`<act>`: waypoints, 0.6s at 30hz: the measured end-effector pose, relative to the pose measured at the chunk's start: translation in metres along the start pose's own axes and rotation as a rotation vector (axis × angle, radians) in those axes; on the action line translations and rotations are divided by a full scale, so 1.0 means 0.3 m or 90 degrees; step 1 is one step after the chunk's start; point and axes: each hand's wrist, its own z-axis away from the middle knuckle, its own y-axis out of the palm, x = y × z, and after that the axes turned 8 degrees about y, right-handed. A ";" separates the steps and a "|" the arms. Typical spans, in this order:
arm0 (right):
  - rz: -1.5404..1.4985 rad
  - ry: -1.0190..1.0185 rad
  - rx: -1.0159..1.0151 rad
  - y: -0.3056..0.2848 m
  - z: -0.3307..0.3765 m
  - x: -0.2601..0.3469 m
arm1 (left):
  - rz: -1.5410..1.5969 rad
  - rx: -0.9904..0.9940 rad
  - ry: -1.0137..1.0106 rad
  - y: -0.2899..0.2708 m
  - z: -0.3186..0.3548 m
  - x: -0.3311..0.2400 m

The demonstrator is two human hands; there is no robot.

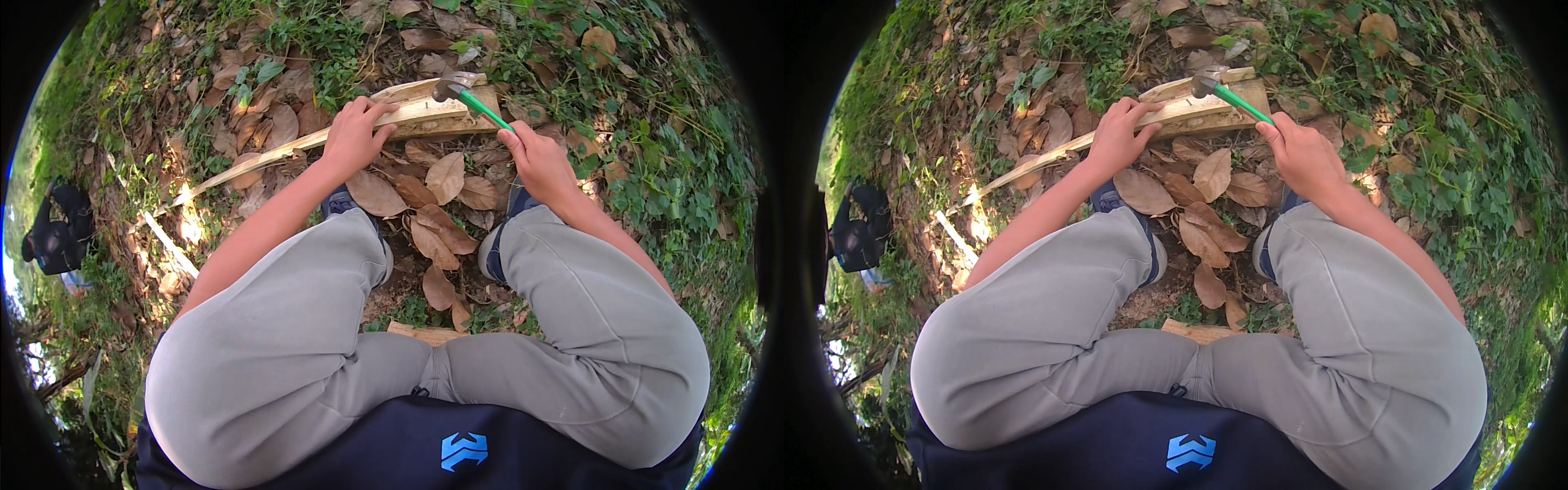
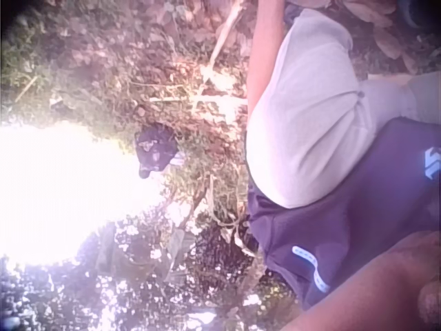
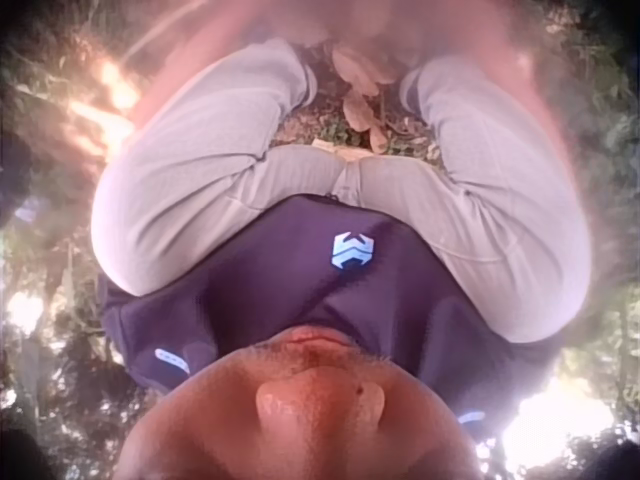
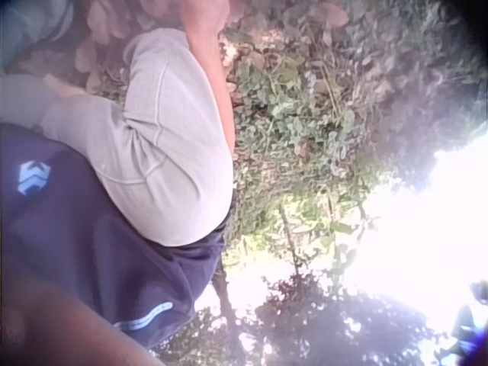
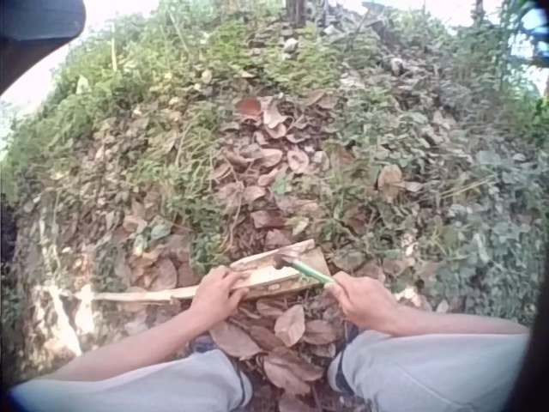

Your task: The person sits on the ground and uses a hammer to strike a chisel, carving a long, thin piece of wood. They repeatedly adjust the wood and the chisel to remove material along the length of the piece.

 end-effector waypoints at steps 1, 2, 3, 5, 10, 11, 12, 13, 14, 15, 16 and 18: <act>-0.012 0.012 -0.006 0.004 -0.002 -0.011 | -0.016 -0.016 0.006 -0.005 0.014 0.007; -0.024 0.024 -0.013 0.006 -0.004 -0.023 | -0.033 -0.031 0.012 -0.010 0.034 0.015; -0.019 0.035 -0.013 0.009 -0.008 -0.036 | -0.050 -0.045 0.018 -0.013 0.056 0.028; -0.009 0.056 -0.013 0.011 -0.024 -0.064 | -0.073 -0.033 0.004 -0.018 0.090 0.056; 0.004 0.066 0.007 0.005 -0.031 -0.083 | -0.136 0.079 -0.047 -0.067 0.081 0.102; 0.001 0.064 0.013 0.002 -0.032 -0.082 | -0.142 0.099 -0.057 -0.076 0.074 0.109; 0.001 0.061 0.013 0.003 -0.031 -0.084 | -0.148 0.120 -0.067 -0.083 0.067 0.111; 0.000 0.058 0.014 0.004 -0.031 -0.087 | -0.145 0.129 -0.076 -0.087 0.060 0.109; 0.000 0.056 0.014 0.005 -0.031 -0.091 | -0.142 0.137 -0.086 -0.089 0.053 0.106; -0.001 0.058 0.018 0.007 -0.032 -0.091 | -0.140 0.145 -0.097 -0.093 0.052 0.109; -0.002 0.060 0.022 0.009 -0.034 -0.092 | -0.123 0.137 -0.094 -0.093 0.051 0.115; -0.005 0.062 0.025 0.013 -0.037 -0.098 | -0.088 0.122 -0.087 -0.097 0.044 0.122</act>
